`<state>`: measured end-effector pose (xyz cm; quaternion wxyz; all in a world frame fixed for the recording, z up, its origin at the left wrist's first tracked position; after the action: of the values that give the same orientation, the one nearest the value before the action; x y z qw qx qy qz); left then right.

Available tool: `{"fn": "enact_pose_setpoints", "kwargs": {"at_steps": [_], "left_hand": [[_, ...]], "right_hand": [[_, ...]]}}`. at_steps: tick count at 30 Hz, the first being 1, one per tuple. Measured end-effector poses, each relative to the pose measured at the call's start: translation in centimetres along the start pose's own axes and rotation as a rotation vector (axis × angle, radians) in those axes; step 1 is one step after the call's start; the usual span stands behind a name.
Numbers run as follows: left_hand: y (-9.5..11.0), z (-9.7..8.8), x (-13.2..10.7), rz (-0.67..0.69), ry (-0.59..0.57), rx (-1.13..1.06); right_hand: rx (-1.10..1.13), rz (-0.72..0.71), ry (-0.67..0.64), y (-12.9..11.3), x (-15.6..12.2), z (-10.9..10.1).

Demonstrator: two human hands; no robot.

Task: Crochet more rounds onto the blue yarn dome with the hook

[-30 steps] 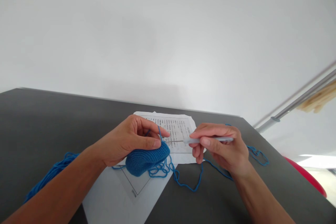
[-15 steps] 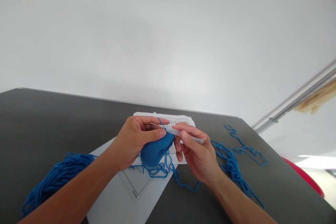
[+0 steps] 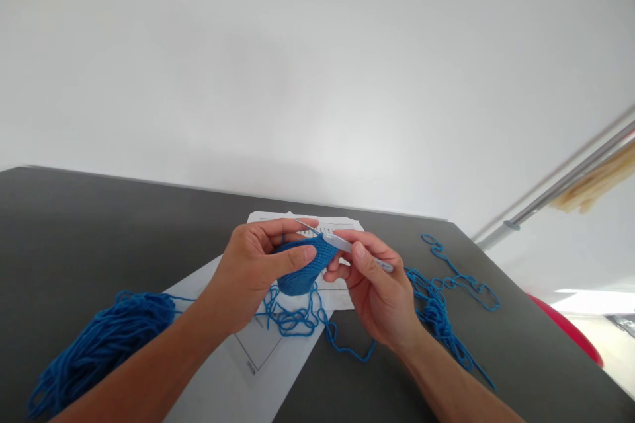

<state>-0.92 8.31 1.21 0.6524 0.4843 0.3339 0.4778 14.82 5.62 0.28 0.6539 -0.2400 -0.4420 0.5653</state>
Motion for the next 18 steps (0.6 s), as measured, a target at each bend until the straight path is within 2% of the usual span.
{"fn": "enact_pose_setpoints", "kwargs": {"at_steps": [7, 18], "left_hand": [[0.4, 0.0, -0.2, 0.054, 0.005, 0.028], [0.3, 0.2, -0.1, -0.051, -0.028, -0.091]], "right_hand": [[-0.023, -0.031, -0.033, -0.3, 0.1, -0.1], [-0.17, -0.128, -0.091, -1.3, 0.2, -0.2]]}}
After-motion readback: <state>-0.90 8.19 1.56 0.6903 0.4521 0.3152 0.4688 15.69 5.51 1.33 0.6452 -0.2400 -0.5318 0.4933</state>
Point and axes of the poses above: each hand's wrist, its own x-axis towards the middle knuckle, its own z-axis out of the palm, y = z × x, the point moved 6 cm from there along x, towards the middle knuckle, and after that the axes turned 2 degrees about x, right-handed, at the moved point
